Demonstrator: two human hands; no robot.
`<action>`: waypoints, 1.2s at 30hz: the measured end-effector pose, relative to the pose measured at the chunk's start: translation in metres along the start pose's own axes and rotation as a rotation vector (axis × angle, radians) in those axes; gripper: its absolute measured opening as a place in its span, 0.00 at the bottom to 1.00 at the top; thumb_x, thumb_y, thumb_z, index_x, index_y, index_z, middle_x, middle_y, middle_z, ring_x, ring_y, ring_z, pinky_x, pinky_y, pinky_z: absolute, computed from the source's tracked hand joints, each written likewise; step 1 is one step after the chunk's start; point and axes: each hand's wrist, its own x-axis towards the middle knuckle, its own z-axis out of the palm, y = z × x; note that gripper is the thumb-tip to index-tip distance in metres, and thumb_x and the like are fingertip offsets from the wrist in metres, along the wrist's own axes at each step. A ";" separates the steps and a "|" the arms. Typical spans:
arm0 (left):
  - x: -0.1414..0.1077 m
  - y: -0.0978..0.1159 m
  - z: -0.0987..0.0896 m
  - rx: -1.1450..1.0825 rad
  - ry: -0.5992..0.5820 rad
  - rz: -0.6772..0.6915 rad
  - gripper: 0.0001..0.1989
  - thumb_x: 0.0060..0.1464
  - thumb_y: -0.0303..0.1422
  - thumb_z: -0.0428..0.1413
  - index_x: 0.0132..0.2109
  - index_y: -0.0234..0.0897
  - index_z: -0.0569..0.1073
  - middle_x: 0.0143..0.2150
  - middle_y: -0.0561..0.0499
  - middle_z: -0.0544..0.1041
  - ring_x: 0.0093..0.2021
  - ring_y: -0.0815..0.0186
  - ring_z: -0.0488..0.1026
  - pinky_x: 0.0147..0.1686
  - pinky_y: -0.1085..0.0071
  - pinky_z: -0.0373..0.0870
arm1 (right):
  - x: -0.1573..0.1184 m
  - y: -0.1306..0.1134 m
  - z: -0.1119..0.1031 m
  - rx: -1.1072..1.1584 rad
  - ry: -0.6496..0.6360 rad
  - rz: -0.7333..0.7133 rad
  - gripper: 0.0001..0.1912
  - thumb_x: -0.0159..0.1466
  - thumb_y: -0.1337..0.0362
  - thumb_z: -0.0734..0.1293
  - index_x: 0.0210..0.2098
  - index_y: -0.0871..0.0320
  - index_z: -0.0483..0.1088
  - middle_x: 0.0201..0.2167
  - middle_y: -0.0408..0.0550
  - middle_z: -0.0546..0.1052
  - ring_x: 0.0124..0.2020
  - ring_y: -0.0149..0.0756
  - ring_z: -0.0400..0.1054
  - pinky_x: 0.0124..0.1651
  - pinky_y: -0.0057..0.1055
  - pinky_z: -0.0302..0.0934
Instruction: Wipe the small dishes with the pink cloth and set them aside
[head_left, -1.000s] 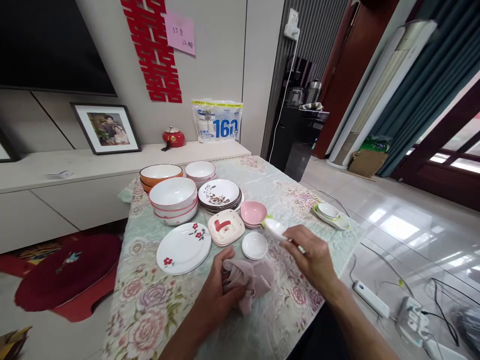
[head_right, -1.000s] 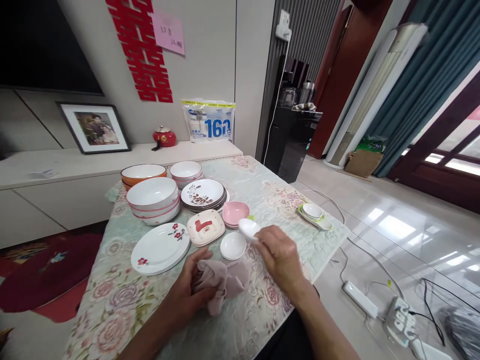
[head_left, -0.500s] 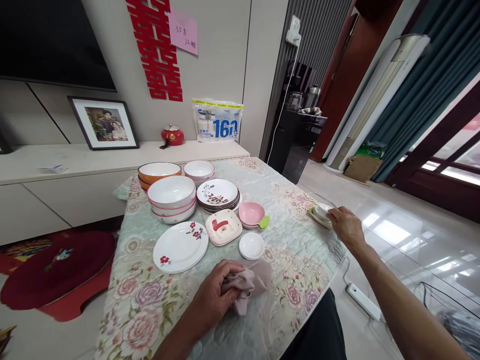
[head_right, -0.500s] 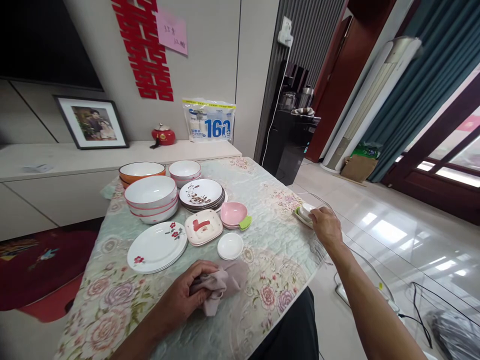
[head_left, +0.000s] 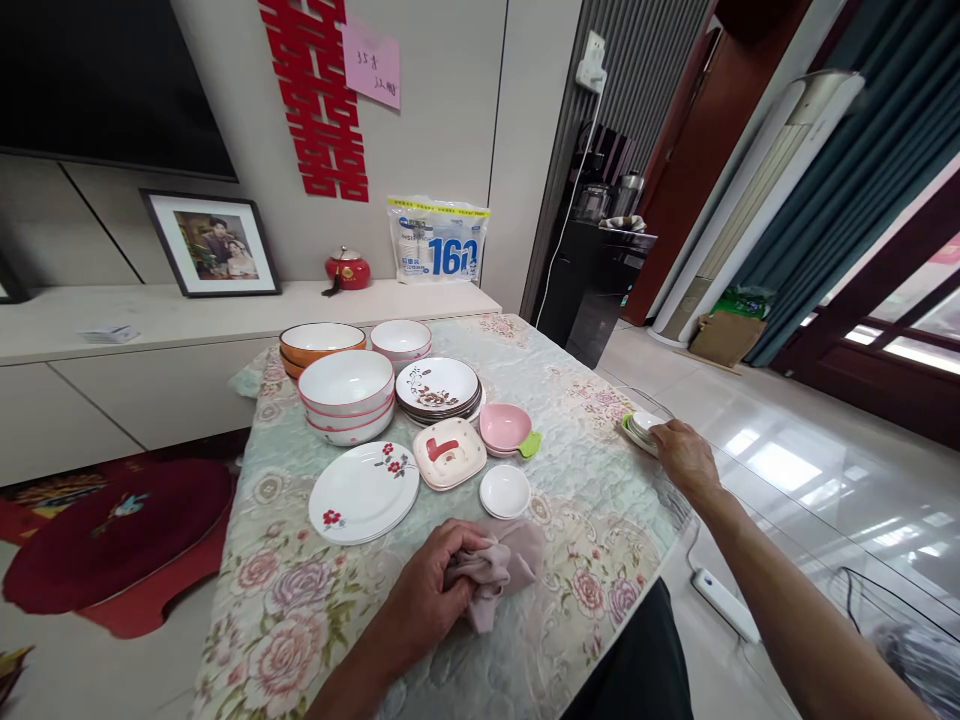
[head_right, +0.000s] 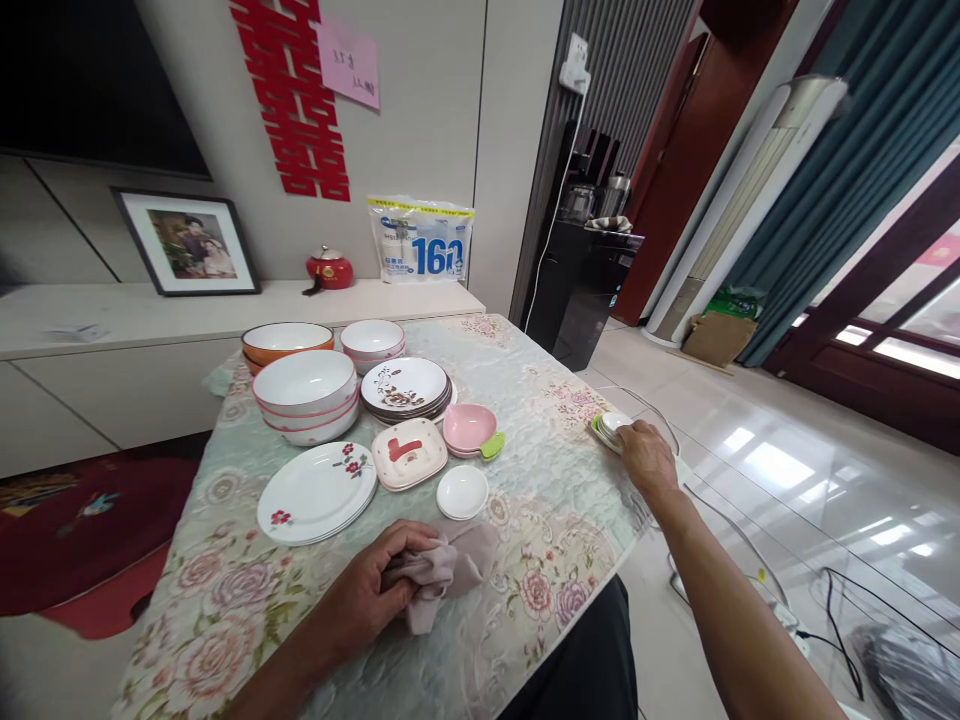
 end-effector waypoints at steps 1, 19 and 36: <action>0.000 -0.001 0.000 -0.002 0.002 -0.002 0.21 0.40 0.21 0.49 0.42 0.39 0.74 0.50 0.45 0.75 0.52 0.56 0.72 0.54 0.61 0.66 | -0.001 0.000 0.000 0.008 0.003 -0.005 0.14 0.66 0.66 0.61 0.35 0.58 0.79 0.34 0.54 0.76 0.38 0.42 0.70 0.34 0.32 0.55; -0.007 0.013 -0.001 0.006 -0.166 0.058 0.22 0.41 0.20 0.53 0.44 0.39 0.78 0.46 0.45 0.77 0.49 0.56 0.72 0.51 0.61 0.66 | -0.070 -0.164 -0.043 0.717 -0.094 -0.221 0.17 0.68 0.55 0.59 0.31 0.55 0.73 0.29 0.46 0.79 0.31 0.38 0.72 0.34 0.31 0.61; -0.001 0.003 -0.005 -0.410 0.209 -0.231 0.16 0.51 0.39 0.60 0.44 0.33 0.77 0.31 0.49 0.76 0.31 0.65 0.71 0.32 0.71 0.64 | -0.067 -0.214 -0.026 0.592 -0.241 0.029 0.11 0.63 0.57 0.60 0.31 0.55 0.69 0.23 0.45 0.75 0.27 0.38 0.67 0.31 0.29 0.50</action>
